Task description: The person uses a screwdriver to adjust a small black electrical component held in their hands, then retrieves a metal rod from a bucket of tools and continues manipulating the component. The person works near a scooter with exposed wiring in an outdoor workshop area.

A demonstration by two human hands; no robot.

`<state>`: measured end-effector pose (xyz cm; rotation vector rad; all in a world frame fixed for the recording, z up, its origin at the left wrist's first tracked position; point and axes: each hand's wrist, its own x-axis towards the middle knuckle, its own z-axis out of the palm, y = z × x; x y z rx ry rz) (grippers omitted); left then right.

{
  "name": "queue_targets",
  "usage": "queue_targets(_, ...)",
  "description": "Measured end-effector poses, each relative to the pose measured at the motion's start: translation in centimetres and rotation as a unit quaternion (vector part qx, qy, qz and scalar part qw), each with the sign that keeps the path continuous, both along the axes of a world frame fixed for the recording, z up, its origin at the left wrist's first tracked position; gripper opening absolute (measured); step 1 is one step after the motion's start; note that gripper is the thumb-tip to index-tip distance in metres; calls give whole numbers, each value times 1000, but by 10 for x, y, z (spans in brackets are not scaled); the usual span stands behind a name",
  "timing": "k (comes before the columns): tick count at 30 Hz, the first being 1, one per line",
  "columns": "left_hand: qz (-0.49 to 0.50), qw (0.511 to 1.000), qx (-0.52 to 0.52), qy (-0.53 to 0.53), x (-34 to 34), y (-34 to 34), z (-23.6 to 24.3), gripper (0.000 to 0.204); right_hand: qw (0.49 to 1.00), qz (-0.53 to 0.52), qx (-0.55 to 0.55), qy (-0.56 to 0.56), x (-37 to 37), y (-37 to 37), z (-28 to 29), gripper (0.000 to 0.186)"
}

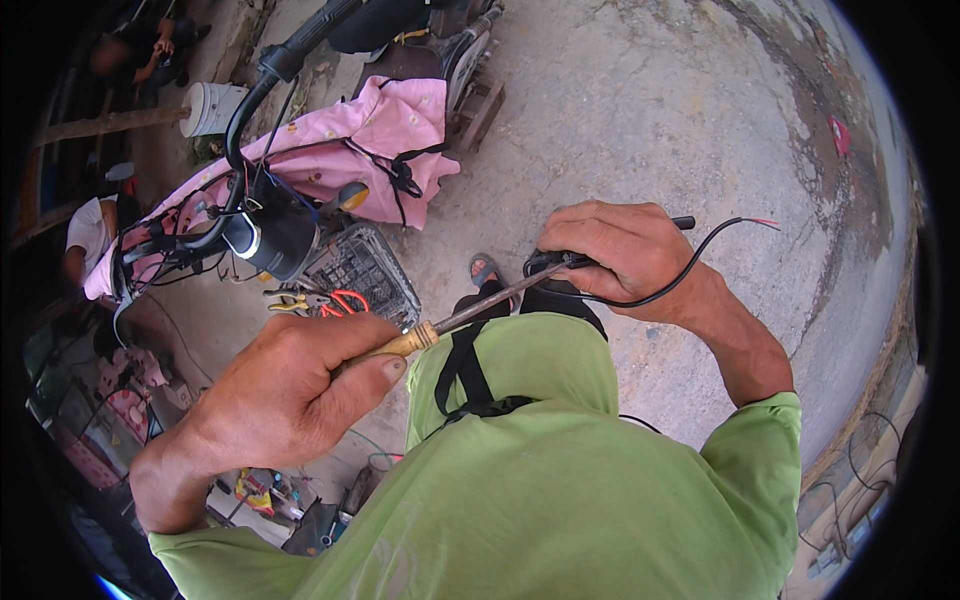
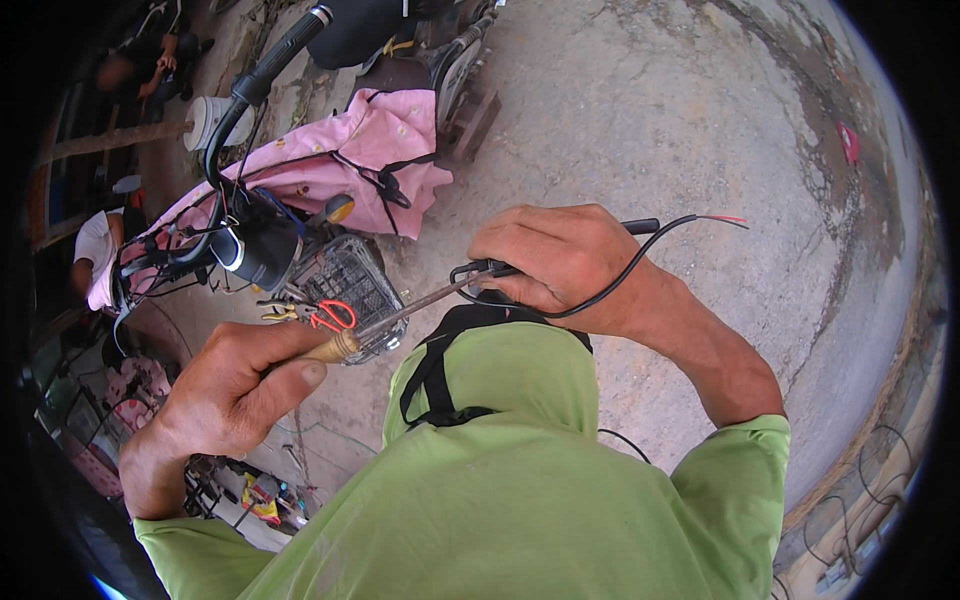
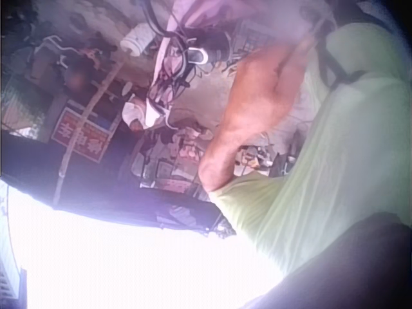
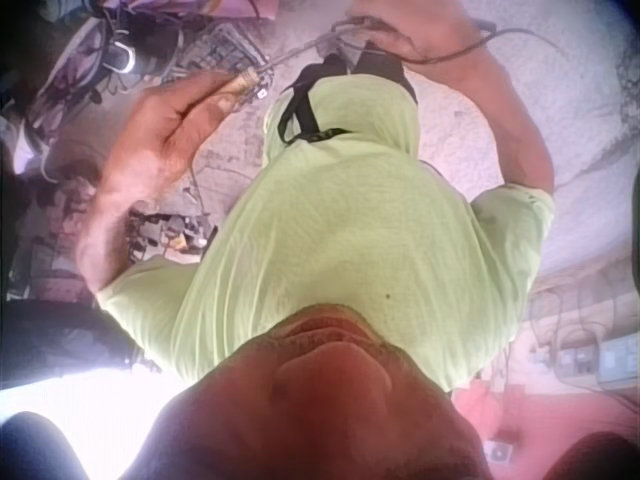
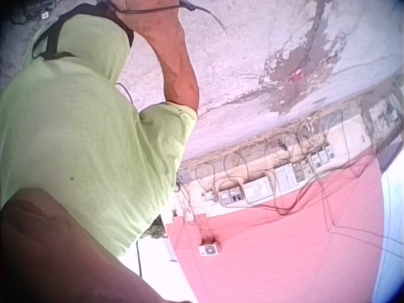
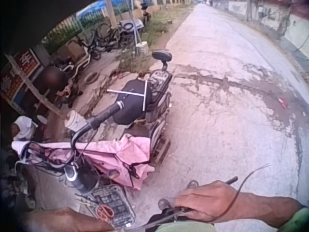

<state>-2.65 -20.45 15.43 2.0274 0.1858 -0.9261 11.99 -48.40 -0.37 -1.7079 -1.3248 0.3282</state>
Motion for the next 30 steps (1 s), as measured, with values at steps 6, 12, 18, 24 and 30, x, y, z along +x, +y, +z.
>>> queue_targets(6, 34, 999, -18, -29, -5, 2, -4, 19, 1000, -6, 2, 25, 7, 0, 3, 25)
queue_targets(12, 8, 998, -16, -54, -2, 1, -4, 17, 1000, 3, 9, 25, 9, 0, 0, 26)
queue_targets(18, -13, 997, 4, -71, -2, 3, -10, 16, 1000, 12, 13, 24, 9, 2, -1, 28)
queue_targets(24, -77, 970, 139, -183, -6, -6, -8, 23, 1000, 9, 9, -2, 8, 3, -3, 31)
queue_targets(30, -111, 964, 181, -163, -9, -14, -16, 19, 998, -14, 0, -69, 4, 3, -9, 31)
